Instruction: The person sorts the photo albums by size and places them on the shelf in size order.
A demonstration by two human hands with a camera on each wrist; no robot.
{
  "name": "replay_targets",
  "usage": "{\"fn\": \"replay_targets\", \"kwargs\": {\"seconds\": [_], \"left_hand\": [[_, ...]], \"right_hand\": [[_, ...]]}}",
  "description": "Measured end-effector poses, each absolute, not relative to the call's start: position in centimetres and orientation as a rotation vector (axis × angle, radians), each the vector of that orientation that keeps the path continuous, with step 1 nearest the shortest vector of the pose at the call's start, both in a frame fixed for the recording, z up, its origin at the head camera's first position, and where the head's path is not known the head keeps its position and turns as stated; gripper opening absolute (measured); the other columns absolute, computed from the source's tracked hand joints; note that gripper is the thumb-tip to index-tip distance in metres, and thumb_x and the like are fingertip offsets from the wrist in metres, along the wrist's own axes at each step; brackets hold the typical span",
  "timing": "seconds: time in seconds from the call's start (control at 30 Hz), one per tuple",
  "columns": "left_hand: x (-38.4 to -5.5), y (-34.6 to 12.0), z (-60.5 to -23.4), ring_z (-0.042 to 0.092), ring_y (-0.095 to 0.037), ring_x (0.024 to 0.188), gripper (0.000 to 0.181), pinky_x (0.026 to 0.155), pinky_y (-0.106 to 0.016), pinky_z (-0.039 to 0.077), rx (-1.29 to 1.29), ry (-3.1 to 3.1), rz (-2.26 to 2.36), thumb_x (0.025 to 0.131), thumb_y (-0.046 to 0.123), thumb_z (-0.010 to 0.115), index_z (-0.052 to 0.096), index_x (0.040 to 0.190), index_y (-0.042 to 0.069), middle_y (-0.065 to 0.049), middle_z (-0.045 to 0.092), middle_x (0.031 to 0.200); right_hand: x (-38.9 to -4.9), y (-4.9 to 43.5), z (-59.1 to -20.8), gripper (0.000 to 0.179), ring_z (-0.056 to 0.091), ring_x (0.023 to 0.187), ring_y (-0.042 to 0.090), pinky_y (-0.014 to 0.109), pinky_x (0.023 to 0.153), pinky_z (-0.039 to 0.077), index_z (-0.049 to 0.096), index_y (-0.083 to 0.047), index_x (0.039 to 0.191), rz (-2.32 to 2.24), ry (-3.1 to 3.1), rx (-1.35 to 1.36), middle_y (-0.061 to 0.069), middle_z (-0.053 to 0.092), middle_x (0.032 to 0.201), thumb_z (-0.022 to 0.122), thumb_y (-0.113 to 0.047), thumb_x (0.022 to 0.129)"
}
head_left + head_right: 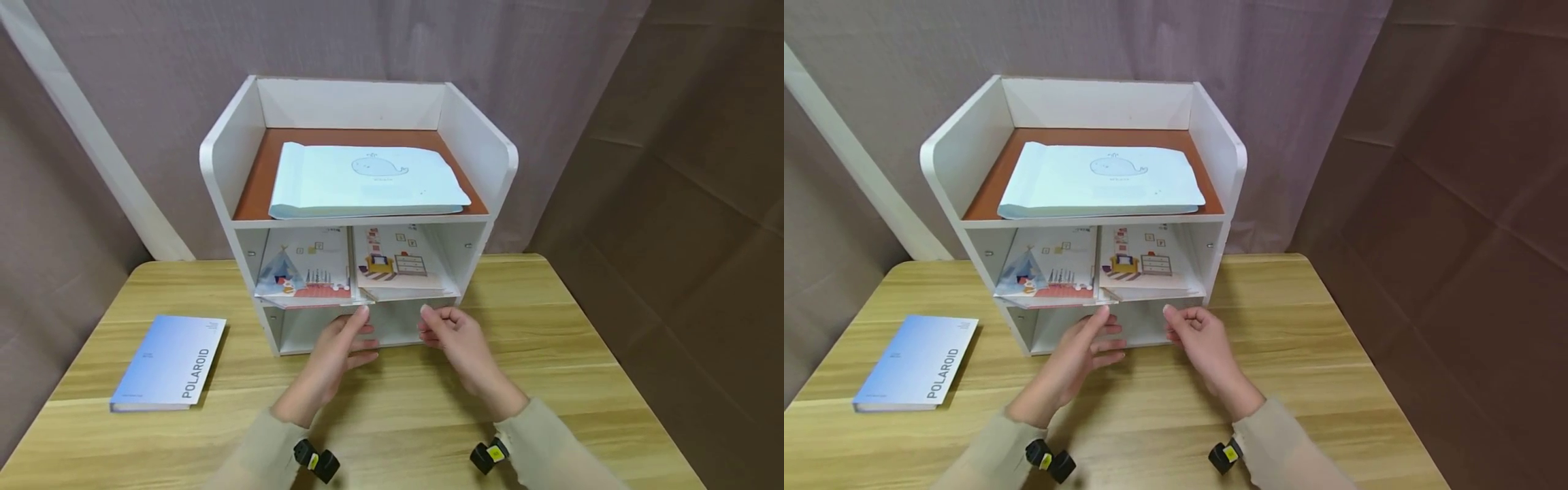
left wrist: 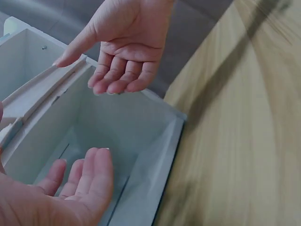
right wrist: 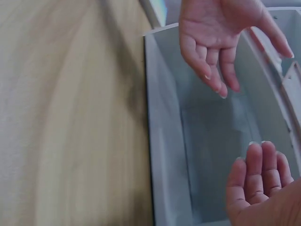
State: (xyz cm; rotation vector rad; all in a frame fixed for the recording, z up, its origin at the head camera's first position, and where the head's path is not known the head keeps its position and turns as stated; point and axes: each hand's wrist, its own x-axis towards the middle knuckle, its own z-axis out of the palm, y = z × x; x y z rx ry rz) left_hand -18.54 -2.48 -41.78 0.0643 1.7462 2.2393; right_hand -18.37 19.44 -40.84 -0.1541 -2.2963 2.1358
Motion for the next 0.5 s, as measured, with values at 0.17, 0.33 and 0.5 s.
{"fn": "replay_targets", "kwargs": {"seconds": [0.17,0.33,0.5], "left_hand": [[-17.6,-3.9,-42.5,0.058,-0.04,0.109,0.078,0.087,-0.043,0.054,0.071,1.831,2.192,0.091,0.058,0.056,0.042,0.132,-0.007,-0.027,0.048,0.13],[-16.8,-5.4,-43.0,0.057,-0.04,0.111,0.069,0.089,-0.044,0.053,0.056,1.901,2.161,0.092,0.053,0.059,0.046,0.129,-0.004,-0.026,0.049,0.129],[-15.8,-7.4,-43.2,0.058,-0.039,0.108,0.059,0.087,-0.043,0.054,0.004,2.017,2.121,0.093,0.046,0.061,0.05,0.126,-0.002,-0.024,0.054,0.125]], "right_hand": [[-18.1,18.8,-41.9,0.042,0.064,0.093,0.035,0.046,0.083,0.055,0.062,0.0,0.103,2.069,-2.417,-0.101,0.02,0.066,0.1,0.07,-0.039,0.089],[-18.1,17.9,-42.7,0.041,0.061,0.095,0.04,0.048,0.082,0.055,0.062,-0.002,0.106,2.069,-2.494,-0.035,0.021,0.065,0.096,0.074,-0.036,0.086],[-18.0,16.7,-43.4,0.042,0.061,0.093,0.042,0.05,0.079,0.055,0.06,-0.003,0.111,2.091,-2.564,0.076,0.023,0.064,0.1,0.073,-0.035,0.087]]}}
